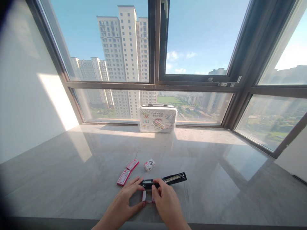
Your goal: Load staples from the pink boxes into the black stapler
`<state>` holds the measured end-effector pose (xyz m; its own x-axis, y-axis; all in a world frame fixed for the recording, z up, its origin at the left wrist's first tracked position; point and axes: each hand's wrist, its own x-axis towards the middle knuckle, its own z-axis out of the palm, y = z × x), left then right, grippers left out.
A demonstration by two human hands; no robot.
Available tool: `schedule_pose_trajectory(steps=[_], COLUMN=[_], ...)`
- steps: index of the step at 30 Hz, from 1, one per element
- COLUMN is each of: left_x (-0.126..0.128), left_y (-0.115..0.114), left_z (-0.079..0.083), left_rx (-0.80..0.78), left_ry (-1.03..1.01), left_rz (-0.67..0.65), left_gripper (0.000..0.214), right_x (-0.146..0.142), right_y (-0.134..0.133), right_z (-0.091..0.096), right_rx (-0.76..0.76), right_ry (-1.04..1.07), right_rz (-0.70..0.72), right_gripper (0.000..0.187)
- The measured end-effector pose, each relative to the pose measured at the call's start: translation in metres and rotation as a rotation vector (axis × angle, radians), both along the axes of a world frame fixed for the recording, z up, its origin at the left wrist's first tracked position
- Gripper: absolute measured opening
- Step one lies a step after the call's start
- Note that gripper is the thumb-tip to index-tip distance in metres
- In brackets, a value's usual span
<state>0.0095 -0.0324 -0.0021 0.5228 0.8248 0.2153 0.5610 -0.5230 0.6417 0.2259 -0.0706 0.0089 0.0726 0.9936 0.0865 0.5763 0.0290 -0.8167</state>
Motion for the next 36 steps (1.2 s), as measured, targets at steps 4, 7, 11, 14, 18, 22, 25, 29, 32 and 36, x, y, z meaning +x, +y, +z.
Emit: schedule_pose_trajectory(steps=[4,7,11,14,18,22,25,29,32,36], left_x=[0.001,0.001,0.002,0.001,0.000,0.002,-0.001,-0.008,-0.005,0.019], left_y=[0.002,0.003,0.003,0.001,0.000,0.000,-0.001,-0.005,-0.011,-0.020], left_z=[-0.003,-0.003,-0.004,-0.003,-0.003,-0.004,-0.001,0.011,0.019,0.020], left_rx=[-0.016,-0.012,0.000,0.000,0.003,0.021,0.028,0.070,0.082,0.127], left_ry=[0.005,0.001,-0.022,-0.034,-0.041,-0.052,-0.071,-0.103,-0.010,0.132], left_rz=[0.007,0.014,0.019,0.029,0.036,0.035,0.025,0.065,0.101,0.091], left_gripper=[0.038,0.039,0.040,0.038,0.037,0.035,0.034,0.028,0.014,0.021], right_x=[-0.023,-0.032,-0.040,-0.039,-0.028,-0.019,-0.014,0.012,0.035,0.033], right_y=[0.015,0.025,0.030,0.025,0.012,0.003,-0.004,-0.014,-0.020,-0.020], right_z=[-0.011,-0.015,-0.001,0.015,0.024,0.022,0.021,0.014,0.002,-0.010], right_rx=[-0.039,-0.033,0.036,0.105,0.057,-0.051,-0.062,-0.039,-0.074,-0.100], right_ry=[0.228,0.318,0.231,0.071,-0.231,-0.348,-0.323,-0.278,-0.301,-0.348], right_rz=[-0.027,-0.055,-0.017,-0.007,0.100,0.137,0.144,0.070,-0.062,-0.125], right_gripper=[0.035,0.034,0.028,0.024,0.010,0.011,0.012,0.015,0.037,0.054])
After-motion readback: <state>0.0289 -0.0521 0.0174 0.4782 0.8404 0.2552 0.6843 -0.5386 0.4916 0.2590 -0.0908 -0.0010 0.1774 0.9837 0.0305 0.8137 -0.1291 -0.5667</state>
